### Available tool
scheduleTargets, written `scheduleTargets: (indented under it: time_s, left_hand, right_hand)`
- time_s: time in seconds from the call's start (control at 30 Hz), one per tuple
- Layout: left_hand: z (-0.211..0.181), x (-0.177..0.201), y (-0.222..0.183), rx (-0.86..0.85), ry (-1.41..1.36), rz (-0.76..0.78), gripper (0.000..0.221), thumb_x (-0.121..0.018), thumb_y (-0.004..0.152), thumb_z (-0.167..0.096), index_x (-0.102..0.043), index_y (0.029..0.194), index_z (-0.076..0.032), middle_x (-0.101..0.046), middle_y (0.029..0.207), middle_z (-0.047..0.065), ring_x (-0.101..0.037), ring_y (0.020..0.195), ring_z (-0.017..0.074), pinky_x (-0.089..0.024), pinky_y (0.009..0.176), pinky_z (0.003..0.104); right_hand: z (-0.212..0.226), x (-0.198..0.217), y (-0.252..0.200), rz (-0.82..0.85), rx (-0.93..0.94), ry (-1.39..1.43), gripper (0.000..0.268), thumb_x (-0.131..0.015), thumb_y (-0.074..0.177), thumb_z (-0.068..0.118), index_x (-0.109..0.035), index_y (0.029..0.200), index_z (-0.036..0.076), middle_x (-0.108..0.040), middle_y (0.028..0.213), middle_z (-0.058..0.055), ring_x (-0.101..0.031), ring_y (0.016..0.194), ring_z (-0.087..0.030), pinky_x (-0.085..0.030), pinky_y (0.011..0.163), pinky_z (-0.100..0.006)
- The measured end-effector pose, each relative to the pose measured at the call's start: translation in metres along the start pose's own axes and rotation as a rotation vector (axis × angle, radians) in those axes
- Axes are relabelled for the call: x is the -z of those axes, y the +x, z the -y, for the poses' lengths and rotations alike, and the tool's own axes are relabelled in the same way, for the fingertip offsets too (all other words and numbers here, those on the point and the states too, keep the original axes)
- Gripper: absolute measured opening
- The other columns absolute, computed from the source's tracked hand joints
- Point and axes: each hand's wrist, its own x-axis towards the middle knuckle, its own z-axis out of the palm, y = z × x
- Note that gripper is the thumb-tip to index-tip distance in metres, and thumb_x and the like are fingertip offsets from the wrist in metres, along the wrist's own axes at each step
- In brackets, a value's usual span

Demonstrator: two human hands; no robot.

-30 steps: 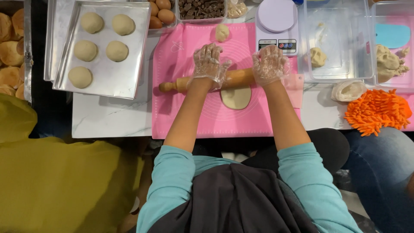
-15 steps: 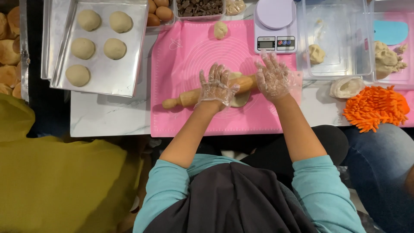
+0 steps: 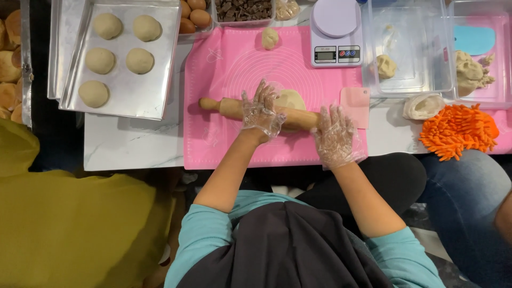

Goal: Rolling out small pieces of dough with a rolling pin and then shaping them by hand on a silicone mat.

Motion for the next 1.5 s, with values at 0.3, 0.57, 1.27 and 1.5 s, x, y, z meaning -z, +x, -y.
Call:
scheduleTargets:
  time_s: [0.3, 0.57, 1.27, 1.5]
  left_hand:
    - [0.061, 0.007, 0.01, -0.035, 0.085, 0.044, 0.055, -0.044, 0.097, -0.066, -0.056, 0.125, -0.02, -0.059, 0.128, 0.006, -0.053, 0.127, 0.0288, -0.037, 0.108, 0.056]
    - [0.047, 0.051, 0.001, 0.074, 0.149, 0.158, 0.059, -0.041, 0.1, -0.064, -0.065, 0.119, -0.013, -0.07, 0.115, 0.015, -0.066, 0.115, 0.0391, -0.051, 0.094, 0.057]
    - [0.075, -0.027, 0.06, 0.335, 0.092, -0.382, 0.036, -0.053, 0.099, -0.038, -0.067, 0.111, -0.007, -0.066, 0.112, 0.014, -0.06, 0.102, 0.0326, -0.048, 0.093, 0.045]
    - [0.082, 0.014, 0.084, 0.305, 0.018, -0.267, 0.026, -0.053, 0.1, -0.036, -0.061, 0.109, -0.013, -0.062, 0.108, 0.011, -0.056, 0.098, 0.031, -0.045, 0.091, 0.045]
  right_hand:
    - [-0.018, -0.004, 0.0, -0.144, 0.245, -0.028, 0.075, -0.082, 0.07, 0.062, -0.059, 0.133, 0.027, -0.06, 0.108, -0.003, -0.07, 0.07, -0.029, -0.052, 0.072, -0.045]
    - [-0.039, 0.029, 0.073, -0.015, 0.47, 0.375, 0.063, -0.086, 0.072, 0.054, -0.069, 0.123, 0.022, -0.073, 0.097, -0.003, -0.072, 0.065, -0.03, -0.057, 0.067, -0.041]
    - [0.007, -0.049, 0.18, -0.588, 0.089, -0.73, 0.063, -0.005, 0.12, 0.065, 0.007, 0.171, 0.03, 0.016, 0.175, 0.004, 0.016, 0.161, -0.019, 0.013, 0.132, -0.05]
    - [0.039, 0.004, 0.226, 0.473, 0.037, -0.16, 0.074, -0.008, 0.103, 0.063, -0.013, 0.167, 0.026, 0.008, 0.172, -0.008, 0.014, 0.156, -0.032, 0.01, 0.123, -0.055]
